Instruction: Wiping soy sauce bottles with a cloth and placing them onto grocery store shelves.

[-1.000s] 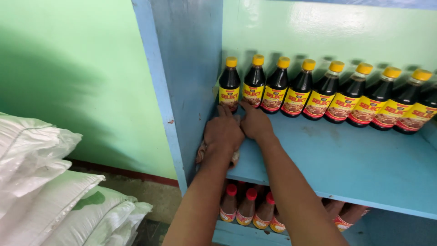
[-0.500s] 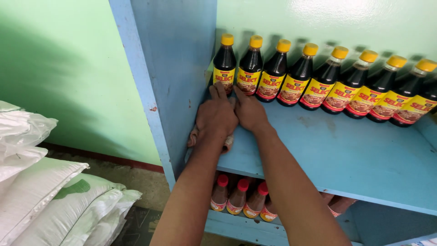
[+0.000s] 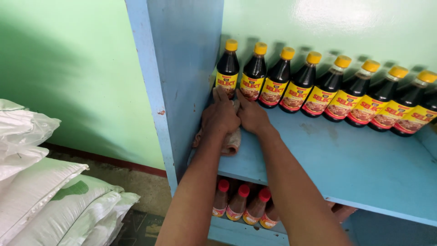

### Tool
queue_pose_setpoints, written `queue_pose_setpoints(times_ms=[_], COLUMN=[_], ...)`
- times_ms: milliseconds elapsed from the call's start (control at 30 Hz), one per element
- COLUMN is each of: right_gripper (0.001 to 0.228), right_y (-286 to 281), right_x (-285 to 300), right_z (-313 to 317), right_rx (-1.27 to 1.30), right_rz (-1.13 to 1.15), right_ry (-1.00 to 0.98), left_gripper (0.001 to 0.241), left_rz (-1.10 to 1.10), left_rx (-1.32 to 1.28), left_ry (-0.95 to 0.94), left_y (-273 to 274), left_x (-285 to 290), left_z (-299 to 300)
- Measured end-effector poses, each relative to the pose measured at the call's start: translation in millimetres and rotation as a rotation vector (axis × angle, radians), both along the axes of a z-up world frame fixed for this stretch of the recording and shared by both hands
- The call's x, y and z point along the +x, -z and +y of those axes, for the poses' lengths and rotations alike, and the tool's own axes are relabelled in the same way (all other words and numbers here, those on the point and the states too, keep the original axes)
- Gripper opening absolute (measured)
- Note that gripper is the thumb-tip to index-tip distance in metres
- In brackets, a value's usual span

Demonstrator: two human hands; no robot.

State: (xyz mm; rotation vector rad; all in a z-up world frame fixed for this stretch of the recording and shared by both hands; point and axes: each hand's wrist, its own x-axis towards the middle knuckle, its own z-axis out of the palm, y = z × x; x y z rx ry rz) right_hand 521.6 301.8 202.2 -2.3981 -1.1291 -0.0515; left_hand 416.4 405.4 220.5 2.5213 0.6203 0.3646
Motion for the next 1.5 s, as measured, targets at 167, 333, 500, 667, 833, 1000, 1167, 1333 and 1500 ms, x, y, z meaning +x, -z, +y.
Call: queue_pose_setpoints(times_ms=[167, 333, 500, 667, 833, 1000, 1167, 1333, 1500], right_gripper=[0.069, 0.070, 0.072, 0.074, 0.073, 0.073, 0.072, 0.071, 0.071], right_y=[-4.4, -7.2, -9.6, -15.3, -17.6, -17.7, -18.5, -14.6, -10.5], right_x=[-0.8, -1.7, -2.6, -6.8, -12.4, -14.0, -14.6, -10.2, -3.8], right_z=[-1.6, -1.9, -1.6, -2.0, -3.1, -2.0, -3.5, -2.8, -2.4], right_rx=[-0.056, -0.057, -0.095, -0.087, -0.075, -0.060, -0.045, -0.014, -0.015], right_rz=[0.025, 0.045, 0.053, 0.066, 0.075, 0.077, 0.075, 0.051, 0.016], right_ry=[0.005, 0.006, 0.010, 0.019, 0.018, 0.013, -0.001, -0.020, -0.029], left_gripper=[0.078, 0.087, 0.085, 0.089, 0.090, 0.085, 0.079, 0.078, 0.077], left_rz=[0.006, -0.006, -0.026, -0.014, -0.020, -0.039, -0.039, -0.033, -0.058], left_rx=[-0.008, -0.003, -0.019, 0.015, -0.016, -0.017, -0.040, -0.020, -0.023], left_ry=[0.030, 0.028, 0.038, 0.048, 0.048, 0.042, 0.044, 0.030, 0.019], left_y=[-4.0, -3.8, -7.0, -7.7, -4.4, 2.1, 3.4, 6.2, 6.6], left_x=[-5.9, -4.1, -8.8, -8.9, -6.2, 0.7, 3.3, 6.9, 6.0], left_z=[-2.0, -2.4, -2.6, -2.1, -0.9, 1.3, 2.4, 2.7, 1.5])
